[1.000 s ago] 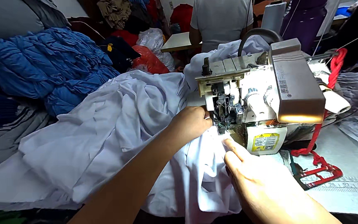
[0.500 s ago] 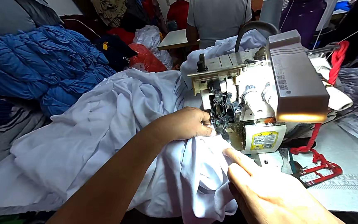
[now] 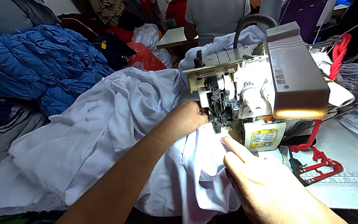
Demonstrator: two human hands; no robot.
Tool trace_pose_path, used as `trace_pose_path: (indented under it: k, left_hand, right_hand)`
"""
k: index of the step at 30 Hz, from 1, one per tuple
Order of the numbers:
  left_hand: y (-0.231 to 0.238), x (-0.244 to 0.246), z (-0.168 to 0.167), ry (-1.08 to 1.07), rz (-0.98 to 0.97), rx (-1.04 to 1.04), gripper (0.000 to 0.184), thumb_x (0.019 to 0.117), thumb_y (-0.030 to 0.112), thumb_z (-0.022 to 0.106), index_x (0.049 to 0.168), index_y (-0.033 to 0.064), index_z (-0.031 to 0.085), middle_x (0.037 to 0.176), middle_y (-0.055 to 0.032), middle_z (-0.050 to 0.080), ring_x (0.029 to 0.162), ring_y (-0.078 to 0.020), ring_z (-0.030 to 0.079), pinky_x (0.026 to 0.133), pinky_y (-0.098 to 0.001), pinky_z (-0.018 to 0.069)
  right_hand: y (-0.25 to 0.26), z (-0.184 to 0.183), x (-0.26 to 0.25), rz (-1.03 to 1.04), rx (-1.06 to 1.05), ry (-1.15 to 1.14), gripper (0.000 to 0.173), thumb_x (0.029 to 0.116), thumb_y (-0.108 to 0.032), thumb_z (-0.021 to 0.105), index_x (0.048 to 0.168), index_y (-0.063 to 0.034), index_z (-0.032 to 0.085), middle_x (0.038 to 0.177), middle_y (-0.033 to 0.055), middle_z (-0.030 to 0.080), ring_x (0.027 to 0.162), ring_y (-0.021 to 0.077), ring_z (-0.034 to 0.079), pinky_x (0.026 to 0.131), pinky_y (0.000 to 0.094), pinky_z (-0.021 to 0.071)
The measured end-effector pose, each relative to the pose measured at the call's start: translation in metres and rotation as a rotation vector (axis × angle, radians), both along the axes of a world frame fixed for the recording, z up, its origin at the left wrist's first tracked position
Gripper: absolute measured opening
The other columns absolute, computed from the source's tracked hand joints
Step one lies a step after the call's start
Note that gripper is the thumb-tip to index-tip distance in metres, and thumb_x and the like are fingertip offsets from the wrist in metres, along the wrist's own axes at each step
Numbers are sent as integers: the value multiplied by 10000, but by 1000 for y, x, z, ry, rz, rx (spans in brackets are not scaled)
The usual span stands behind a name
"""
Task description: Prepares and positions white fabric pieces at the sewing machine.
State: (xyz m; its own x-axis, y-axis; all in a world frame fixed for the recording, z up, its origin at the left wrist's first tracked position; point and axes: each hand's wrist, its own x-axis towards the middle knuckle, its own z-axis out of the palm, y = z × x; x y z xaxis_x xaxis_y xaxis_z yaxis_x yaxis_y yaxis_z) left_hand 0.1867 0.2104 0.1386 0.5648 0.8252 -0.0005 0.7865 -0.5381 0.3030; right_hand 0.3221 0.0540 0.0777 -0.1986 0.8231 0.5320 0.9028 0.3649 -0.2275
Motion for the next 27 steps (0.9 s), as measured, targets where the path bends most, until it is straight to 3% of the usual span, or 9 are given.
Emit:
trace_pose_path:
  k: [4, 9, 12, 14, 15, 17, 19, 23, 27]
  left_hand:
    - [4, -1, -7, 16, 11, 25, 228, 964, 197, 701, 833, 10, 690, 822, -140, 659, 853, -271, 643, 766, -496, 489]
    - [-10, -3, -11, -76, 62, 94, 221, 987, 188, 673, 895, -11, 703, 852, -174, 674, 886, -318, 656, 790, -544, 491]
    - [-39, -11, -22, -152, 99, 286, 220, 978, 190, 651, 1114, 28, 711, 979, -156, 682, 906, -313, 676, 768, -525, 541]
    - [-64, -17, -34, -216, 88, 420, 437, 945, 266, 630, 1330, 61, 657, 1173, -136, 679, 1017, -285, 683, 811, -479, 571]
    - [-75, -19, -44, -262, 82, 466, 475, 940, 301, 610, 1351, 64, 647, 1229, -132, 674, 1061, -278, 678, 834, -468, 569]
    - [-85, -19, -66, -305, 102, 514, 436, 979, 322, 528, 1306, 75, 675, 1296, -136, 664, 1165, -299, 653, 940, -509, 526]
    - [-83, -21, -79, -314, 121, 552, 393, 990, 246, 470, 1261, 95, 712, 1301, -134, 665, 1183, -323, 643, 995, -580, 462]
    - [-74, -26, -75, -278, 79, 512, 384, 966, 205, 487, 1267, 102, 703, 1288, -135, 669, 1216, -332, 637, 1010, -643, 430]
    - [-67, -30, -73, -269, 46, 478, 371, 939, 227, 492, 1217, 111, 710, 1277, -114, 675, 1252, -314, 619, 1003, -662, 417]
  right_hand:
    - [0, -2, -1, -3, 1, 27, 217, 937, -157, 525, 929, -87, 730, 1214, 143, 719, 611, 217, 697, 459, 339, 521]
    - [2, -11, -2, -1, 78, 54, 210, 926, -156, 533, 897, -92, 731, 1210, 140, 723, 572, 208, 679, 431, 334, 505]
    - [1, -18, -2, 0, 110, 79, 198, 921, -148, 546, 899, -102, 737, 1231, 114, 726, 600, 196, 687, 434, 328, 493]
    - [2, -23, -4, 14, 156, 97, 186, 932, -132, 543, 865, -109, 715, 1202, 117, 734, 590, 184, 679, 432, 309, 487]
    - [1, -25, -7, 21, 168, 114, 186, 939, -120, 546, 864, -112, 716, 1168, 123, 743, 582, 188, 674, 435, 308, 491]
    - [-2, -23, -16, 18, 148, 151, 169, 921, -90, 558, 878, -118, 720, 1106, 146, 756, 583, 216, 683, 451, 321, 504]
    - [-5, -17, -25, 4, 72, 189, 176, 951, -78, 560, 927, -128, 726, 1099, 152, 754, 632, 245, 710, 507, 349, 543]
    - [1, -22, -32, 8, 202, 193, 169, 899, -77, 568, 830, -127, 714, 1086, 130, 763, 529, 172, 641, 433, 277, 469]
    - [-1, -21, -24, 10, 183, 197, 169, 910, -69, 559, 833, -116, 702, 1094, 114, 765, 540, 171, 653, 426, 281, 468]
